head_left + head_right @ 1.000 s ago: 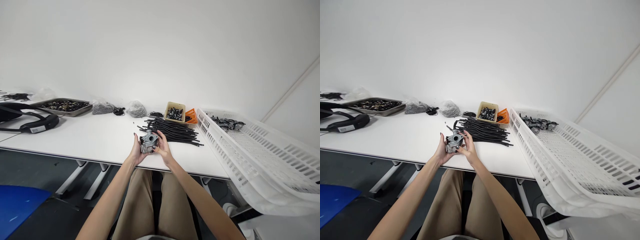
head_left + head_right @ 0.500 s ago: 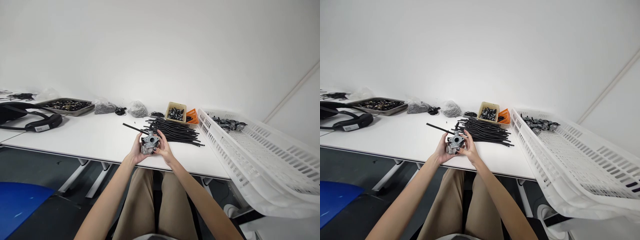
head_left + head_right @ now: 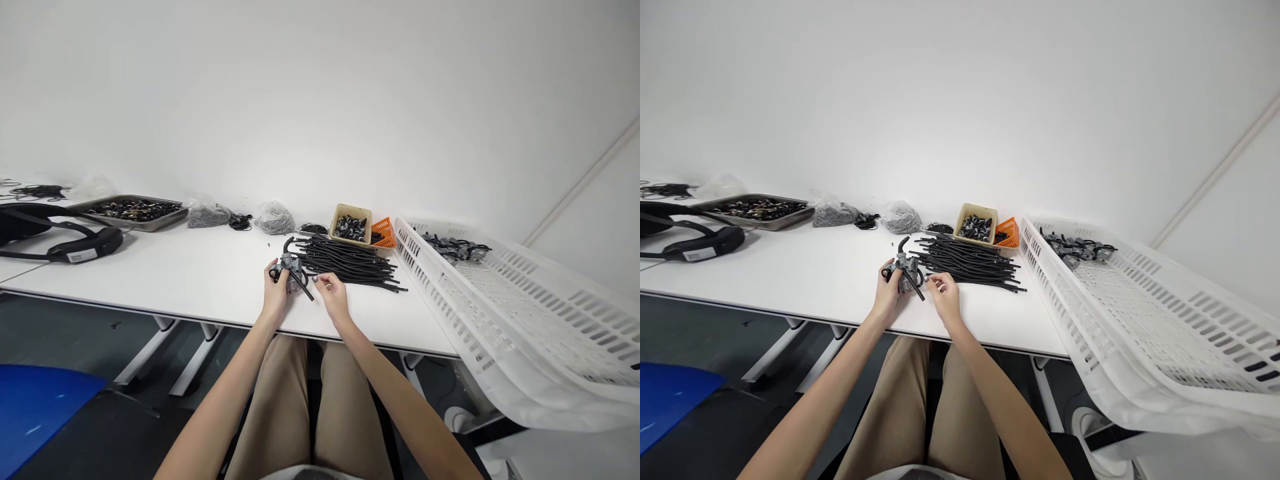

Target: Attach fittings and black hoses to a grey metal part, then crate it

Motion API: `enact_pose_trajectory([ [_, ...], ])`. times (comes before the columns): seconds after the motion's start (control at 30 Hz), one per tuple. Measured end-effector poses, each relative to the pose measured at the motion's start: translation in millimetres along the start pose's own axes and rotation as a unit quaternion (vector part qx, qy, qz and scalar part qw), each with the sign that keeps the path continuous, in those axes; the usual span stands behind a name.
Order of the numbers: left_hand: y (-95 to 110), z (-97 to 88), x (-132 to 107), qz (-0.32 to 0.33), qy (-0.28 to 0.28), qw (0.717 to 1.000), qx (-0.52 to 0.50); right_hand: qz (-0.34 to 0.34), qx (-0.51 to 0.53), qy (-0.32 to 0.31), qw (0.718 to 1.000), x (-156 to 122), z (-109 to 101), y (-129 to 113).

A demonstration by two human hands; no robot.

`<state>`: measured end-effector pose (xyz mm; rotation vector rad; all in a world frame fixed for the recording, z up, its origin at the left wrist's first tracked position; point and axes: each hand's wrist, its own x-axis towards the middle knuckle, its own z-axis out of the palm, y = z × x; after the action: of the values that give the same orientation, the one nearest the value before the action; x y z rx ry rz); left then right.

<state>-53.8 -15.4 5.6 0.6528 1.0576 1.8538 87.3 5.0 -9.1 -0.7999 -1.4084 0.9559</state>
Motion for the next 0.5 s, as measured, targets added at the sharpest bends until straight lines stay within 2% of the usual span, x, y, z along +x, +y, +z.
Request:
enact_pose_trajectory([
  [0.17,-7.9,-5.5,3.2,0.061,0.018,0.997,0.053,-0.016,-0.047,-0.073,0.996,-5.2,6.4,-1.3],
  [0.37,-5.3,-5.1,-1.0,0.080,0.001,0.993,0.085,-0.034,-0.054,-0.055,0.996,-3.0,3.3,-0.5],
  [0.5,-3.5,-3.4,-2.0,0.048,-0.017,0.995,0.081,-0.028,-0.043,-0.050,0.997,-3.6,4.6,1.8],
])
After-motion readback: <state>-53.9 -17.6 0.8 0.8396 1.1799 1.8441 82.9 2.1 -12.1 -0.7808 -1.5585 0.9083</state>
